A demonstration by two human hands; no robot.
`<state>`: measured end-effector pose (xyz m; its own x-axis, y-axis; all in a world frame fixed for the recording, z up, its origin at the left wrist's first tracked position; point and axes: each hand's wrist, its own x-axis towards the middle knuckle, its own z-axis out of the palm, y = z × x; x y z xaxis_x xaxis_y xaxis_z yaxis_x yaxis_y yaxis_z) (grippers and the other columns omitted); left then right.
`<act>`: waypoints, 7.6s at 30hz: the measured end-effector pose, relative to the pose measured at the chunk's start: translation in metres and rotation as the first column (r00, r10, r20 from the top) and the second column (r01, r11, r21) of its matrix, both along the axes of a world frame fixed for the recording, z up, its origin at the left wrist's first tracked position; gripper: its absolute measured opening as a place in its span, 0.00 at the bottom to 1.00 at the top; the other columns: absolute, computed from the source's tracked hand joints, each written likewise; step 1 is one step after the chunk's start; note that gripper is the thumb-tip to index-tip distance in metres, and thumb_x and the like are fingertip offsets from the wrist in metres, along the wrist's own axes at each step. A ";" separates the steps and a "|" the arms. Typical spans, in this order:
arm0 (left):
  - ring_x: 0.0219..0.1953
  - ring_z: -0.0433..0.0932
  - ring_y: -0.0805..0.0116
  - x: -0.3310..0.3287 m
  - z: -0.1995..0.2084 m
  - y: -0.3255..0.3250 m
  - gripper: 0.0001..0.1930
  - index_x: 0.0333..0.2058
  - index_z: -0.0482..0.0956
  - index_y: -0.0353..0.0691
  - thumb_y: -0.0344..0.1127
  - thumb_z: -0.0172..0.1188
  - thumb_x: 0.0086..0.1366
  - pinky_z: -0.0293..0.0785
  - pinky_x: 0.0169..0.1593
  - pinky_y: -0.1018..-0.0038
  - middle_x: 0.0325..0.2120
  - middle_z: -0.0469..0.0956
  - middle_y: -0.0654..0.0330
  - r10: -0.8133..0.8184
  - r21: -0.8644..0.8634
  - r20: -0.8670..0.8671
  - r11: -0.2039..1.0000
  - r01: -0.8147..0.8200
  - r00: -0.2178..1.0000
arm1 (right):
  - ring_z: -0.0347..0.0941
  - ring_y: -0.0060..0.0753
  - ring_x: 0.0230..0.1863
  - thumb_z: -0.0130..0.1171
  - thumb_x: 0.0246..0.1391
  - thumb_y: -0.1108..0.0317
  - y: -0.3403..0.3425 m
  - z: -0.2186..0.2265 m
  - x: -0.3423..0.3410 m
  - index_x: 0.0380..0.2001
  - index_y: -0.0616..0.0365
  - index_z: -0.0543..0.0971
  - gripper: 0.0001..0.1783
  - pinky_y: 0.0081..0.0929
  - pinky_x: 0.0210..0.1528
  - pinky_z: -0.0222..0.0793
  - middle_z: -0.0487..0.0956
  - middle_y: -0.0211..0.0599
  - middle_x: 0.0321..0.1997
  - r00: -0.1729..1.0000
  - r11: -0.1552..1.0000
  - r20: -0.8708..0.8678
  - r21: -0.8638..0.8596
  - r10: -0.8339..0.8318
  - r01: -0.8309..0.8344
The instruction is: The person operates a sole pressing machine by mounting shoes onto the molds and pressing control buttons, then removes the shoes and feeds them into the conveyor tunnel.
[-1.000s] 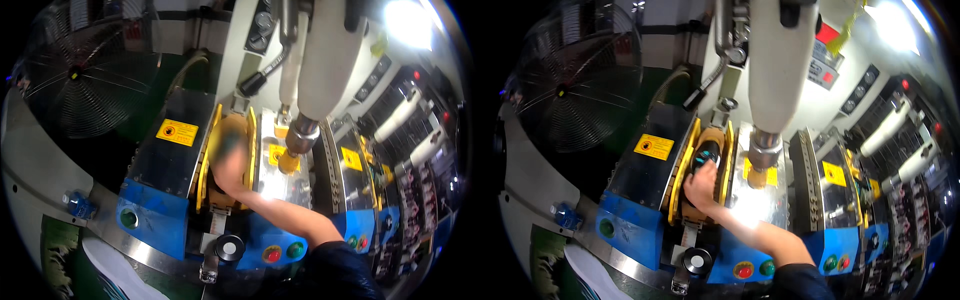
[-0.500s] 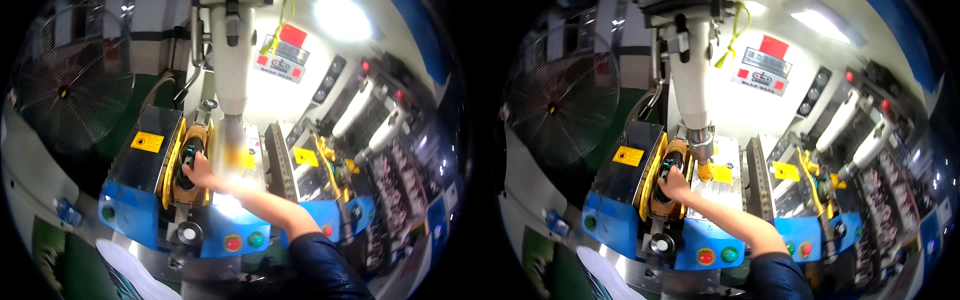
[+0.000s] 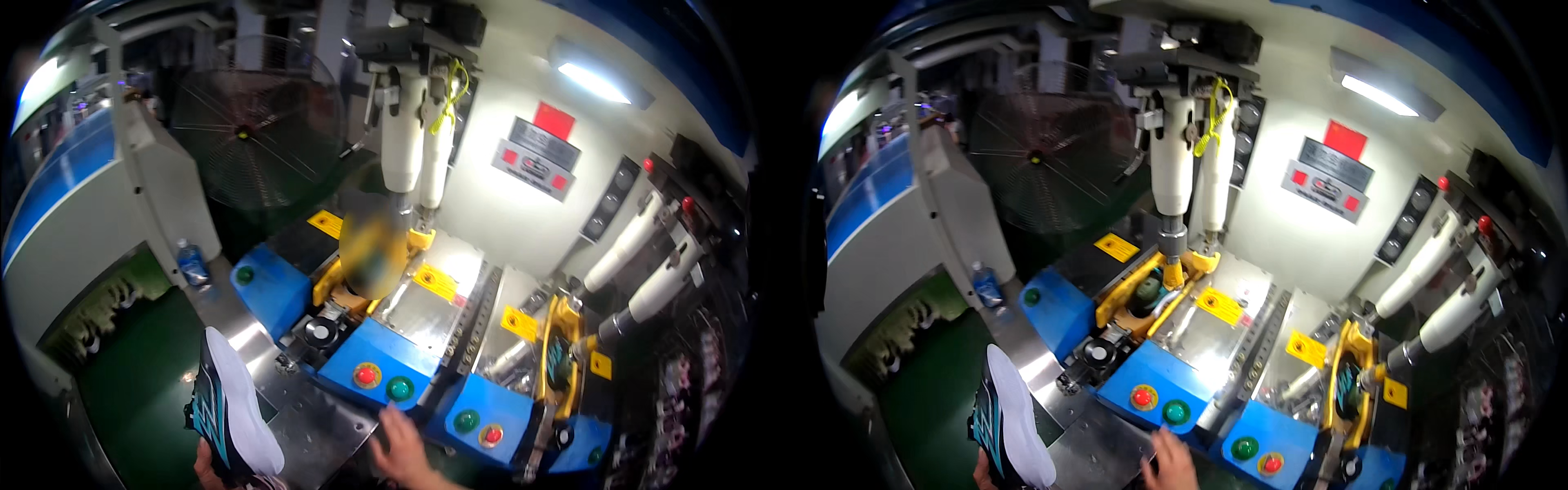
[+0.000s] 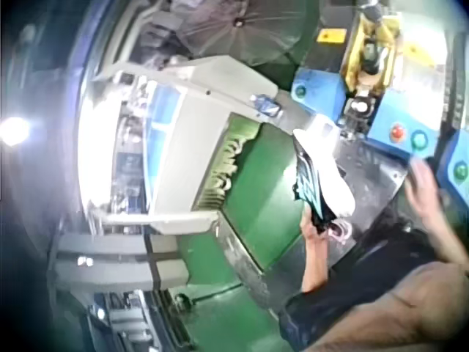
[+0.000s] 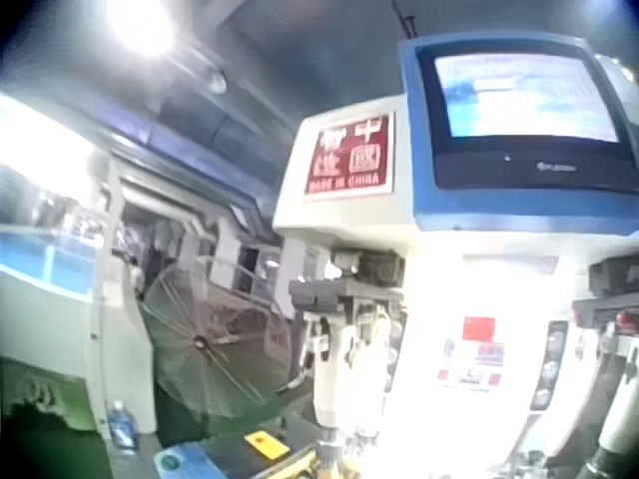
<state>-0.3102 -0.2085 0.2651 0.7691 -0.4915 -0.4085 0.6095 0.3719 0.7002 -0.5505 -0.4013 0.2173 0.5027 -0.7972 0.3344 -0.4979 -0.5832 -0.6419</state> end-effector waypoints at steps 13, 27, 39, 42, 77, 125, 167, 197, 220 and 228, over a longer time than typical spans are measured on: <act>0.41 0.73 0.70 -0.020 -0.091 0.237 0.21 0.50 0.67 0.35 0.27 0.61 0.59 0.70 0.46 0.75 0.41 0.74 0.61 0.413 0.442 0.528 0.612 -0.655 0.742 | 0.78 0.36 0.36 0.60 0.50 0.71 0.094 -0.058 0.016 0.41 0.67 0.76 0.15 0.24 0.43 0.72 0.80 0.44 0.35 0.864 0.788 0.063 0.381 0.500 -0.484; 0.61 0.59 0.44 0.171 -0.170 0.347 0.36 0.58 0.57 0.28 0.36 0.63 0.55 0.51 0.65 0.59 0.57 0.63 0.42 -0.035 0.717 0.637 0.393 -0.576 0.770 | 0.75 0.48 0.33 0.57 0.54 0.57 0.215 -0.095 0.374 0.38 0.66 0.75 0.20 0.34 0.39 0.71 0.78 0.45 0.31 0.698 0.659 -0.055 0.390 0.714 -0.643; 0.61 0.62 0.49 0.343 -0.311 0.371 0.24 0.50 0.69 0.29 0.34 0.56 0.55 0.52 0.64 0.53 0.56 0.66 0.46 -0.401 0.689 0.703 0.176 -0.703 0.588 | 0.75 0.43 0.46 0.54 0.54 0.54 0.205 -0.095 0.934 0.44 0.55 0.78 0.19 0.36 0.49 0.69 0.80 0.44 0.42 0.492 0.417 -0.491 -0.261 0.719 -0.871; 0.61 0.63 0.49 0.370 -0.307 0.409 0.25 0.50 0.70 0.29 0.35 0.57 0.54 0.52 0.65 0.53 0.56 0.66 0.46 -0.398 0.697 0.701 0.207 -0.686 0.592 | 0.76 0.50 0.42 0.55 0.53 0.50 0.228 -0.105 0.980 0.54 0.52 0.71 0.28 0.36 0.45 0.70 0.79 0.50 0.42 0.510 0.471 -0.680 -0.265 0.527 -0.841; 0.46 0.73 0.62 -0.325 0.084 0.176 0.20 0.52 0.69 0.30 0.38 0.53 0.66 0.68 0.50 0.73 0.47 0.74 0.55 -0.750 0.101 0.549 0.498 0.862 0.369 | 0.66 0.22 0.46 0.61 0.53 0.60 0.391 0.094 -0.272 0.52 0.61 0.69 0.26 0.26 0.50 0.65 0.73 0.32 0.46 0.417 0.599 0.527 0.799 -0.741 0.054; 0.50 0.68 0.67 -0.350 0.113 0.113 0.45 0.59 0.59 0.35 0.37 0.71 0.42 0.65 0.54 0.70 0.51 0.68 0.55 -0.776 0.576 0.374 0.623 0.529 0.508 | 0.70 0.57 0.50 0.61 0.48 0.58 0.016 0.115 -0.476 0.56 0.70 0.59 0.38 0.43 0.52 0.66 0.70 0.61 0.50 0.430 0.437 -0.139 -0.024 -0.892 0.899; 0.36 0.75 0.73 -0.130 0.157 0.297 0.13 0.44 0.69 0.35 0.38 0.42 0.72 0.72 0.44 0.75 0.34 0.77 0.57 -0.262 0.097 0.289 0.965 0.244 0.921 | 0.74 0.37 0.48 0.48 0.59 0.53 0.395 0.131 -0.019 0.56 0.61 0.66 0.28 0.35 0.53 0.71 0.75 0.44 0.51 0.862 -0.686 0.434 0.545 -0.261 -0.482; 0.48 0.71 0.62 0.153 0.064 0.440 0.36 0.59 0.57 0.34 0.26 0.63 0.51 0.67 0.54 0.65 0.51 0.69 0.54 -0.821 0.448 0.164 0.557 0.700 0.547 | 0.61 0.30 0.53 0.65 0.49 0.55 0.552 0.197 0.102 0.54 0.64 0.67 0.34 0.28 0.59 0.56 0.69 0.40 0.52 0.873 0.657 0.408 0.740 -0.267 -0.145; 0.51 0.72 0.52 -0.298 0.260 0.717 0.45 0.60 0.52 0.27 0.40 0.67 0.49 0.68 0.53 0.66 0.48 0.70 0.36 0.580 0.833 0.119 -0.500 -0.237 -0.806 | 0.50 0.46 0.69 0.56 0.46 0.81 1.132 0.248 0.093 0.63 0.71 0.52 0.40 0.33 0.68 0.42 0.57 0.57 0.66 -0.991 -0.994 -0.077 0.021 -0.110 0.109; 0.61 0.64 0.57 -0.188 0.233 0.680 0.31 0.55 0.61 0.26 0.17 0.60 0.51 0.58 0.63 0.66 0.57 0.64 0.44 0.121 0.406 0.775 -0.847 0.343 -0.620 | 0.71 0.41 0.52 0.52 0.47 0.72 1.012 0.290 0.094 0.45 0.72 0.71 0.21 0.31 0.50 0.69 0.73 0.51 0.50 -0.585 -0.840 0.725 0.014 -0.365 0.542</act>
